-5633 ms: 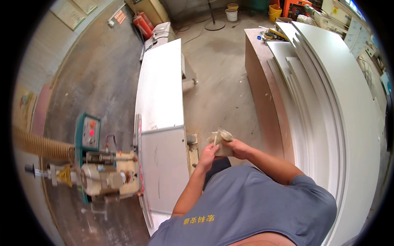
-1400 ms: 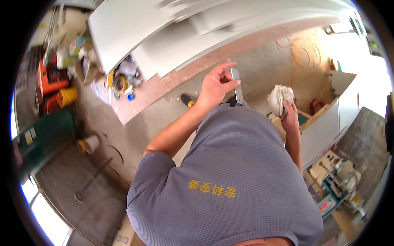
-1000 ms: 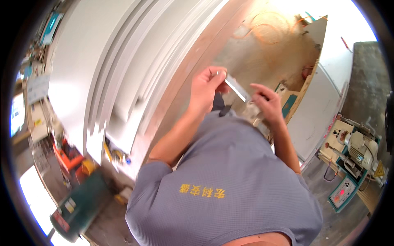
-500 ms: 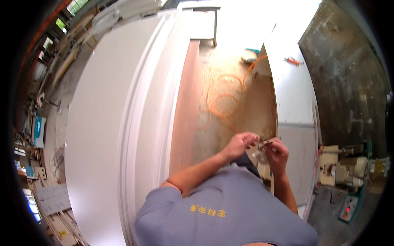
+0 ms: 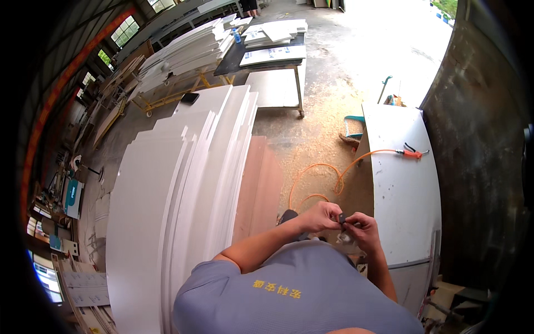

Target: The person wipes white boards with a cloth, scrapes the edges with a small metal tool, and stacks them on a table.

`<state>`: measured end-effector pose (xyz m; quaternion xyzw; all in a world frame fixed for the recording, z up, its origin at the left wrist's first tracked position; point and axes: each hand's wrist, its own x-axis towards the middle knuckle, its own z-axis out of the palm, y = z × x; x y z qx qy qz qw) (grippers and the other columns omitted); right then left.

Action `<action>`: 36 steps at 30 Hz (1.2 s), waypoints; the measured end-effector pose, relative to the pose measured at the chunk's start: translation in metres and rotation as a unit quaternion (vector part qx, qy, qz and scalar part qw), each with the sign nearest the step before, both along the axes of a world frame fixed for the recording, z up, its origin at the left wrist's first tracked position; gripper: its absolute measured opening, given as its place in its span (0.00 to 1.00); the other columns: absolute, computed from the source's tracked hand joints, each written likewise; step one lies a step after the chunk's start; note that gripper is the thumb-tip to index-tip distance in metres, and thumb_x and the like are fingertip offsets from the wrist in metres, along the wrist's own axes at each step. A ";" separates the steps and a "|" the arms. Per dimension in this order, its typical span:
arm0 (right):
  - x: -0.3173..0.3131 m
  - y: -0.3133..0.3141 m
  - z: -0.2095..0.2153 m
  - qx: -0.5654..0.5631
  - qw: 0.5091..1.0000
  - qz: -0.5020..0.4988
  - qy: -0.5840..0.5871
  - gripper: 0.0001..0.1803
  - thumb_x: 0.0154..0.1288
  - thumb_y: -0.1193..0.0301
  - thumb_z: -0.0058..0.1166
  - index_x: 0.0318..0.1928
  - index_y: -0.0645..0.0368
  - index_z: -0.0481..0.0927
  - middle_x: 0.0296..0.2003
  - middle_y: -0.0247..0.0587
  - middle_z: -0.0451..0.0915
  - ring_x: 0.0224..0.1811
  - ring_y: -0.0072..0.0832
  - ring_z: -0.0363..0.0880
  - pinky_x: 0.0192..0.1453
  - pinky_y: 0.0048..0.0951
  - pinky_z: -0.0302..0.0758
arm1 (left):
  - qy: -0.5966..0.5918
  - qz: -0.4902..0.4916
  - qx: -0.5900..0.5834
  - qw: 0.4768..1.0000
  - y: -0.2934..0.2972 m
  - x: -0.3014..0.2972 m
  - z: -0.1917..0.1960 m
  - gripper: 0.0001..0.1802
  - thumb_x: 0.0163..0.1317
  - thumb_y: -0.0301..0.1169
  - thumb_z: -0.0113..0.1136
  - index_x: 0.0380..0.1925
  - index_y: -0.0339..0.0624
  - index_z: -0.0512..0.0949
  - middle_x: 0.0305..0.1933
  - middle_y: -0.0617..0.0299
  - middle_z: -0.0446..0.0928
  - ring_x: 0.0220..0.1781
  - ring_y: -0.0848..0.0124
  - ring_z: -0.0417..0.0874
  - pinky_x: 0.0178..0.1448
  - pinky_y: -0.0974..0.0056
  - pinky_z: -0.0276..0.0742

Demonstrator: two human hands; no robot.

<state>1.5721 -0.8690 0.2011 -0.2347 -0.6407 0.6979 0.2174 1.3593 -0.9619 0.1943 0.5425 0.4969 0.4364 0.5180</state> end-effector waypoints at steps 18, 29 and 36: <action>-0.301 0.319 -0.040 -0.112 0.932 -0.345 0.025 0.03 0.72 0.76 0.61 0.40 0.60 0.80 0.32 0.32 0.83 0.33 0.18 0.80 0.40 0.24 0.80 | 0.014 -0.059 -0.136 0.989 0.411 -0.367 -0.027 0.16 0.77 0.42 0.62 0.42 0.40 0.88 0.39 0.64 0.87 0.43 0.77 0.84 0.49 0.69 0.78; -0.527 0.499 0.020 0.060 0.857 -0.484 0.164 0.02 0.81 0.75 0.50 0.46 0.58 0.74 0.40 0.34 0.79 0.41 0.20 0.79 0.48 0.26 0.78 | -0.368 -0.178 -0.239 0.881 0.560 -0.478 -0.019 0.38 0.77 0.45 0.61 0.78 0.45 0.58 0.72 0.59 0.71 0.70 0.69 0.76 0.72 0.59 0.73; -0.660 0.654 -0.001 0.096 0.933 -0.298 0.176 0.06 0.73 0.84 0.55 0.46 0.63 0.78 0.41 0.39 0.79 0.43 0.25 0.82 0.50 0.27 0.79 | -0.394 -0.063 -0.149 0.905 0.695 -0.583 -0.043 0.25 0.79 0.43 0.57 0.70 0.48 0.69 0.64 0.62 0.78 0.66 0.67 0.79 0.70 0.50 0.77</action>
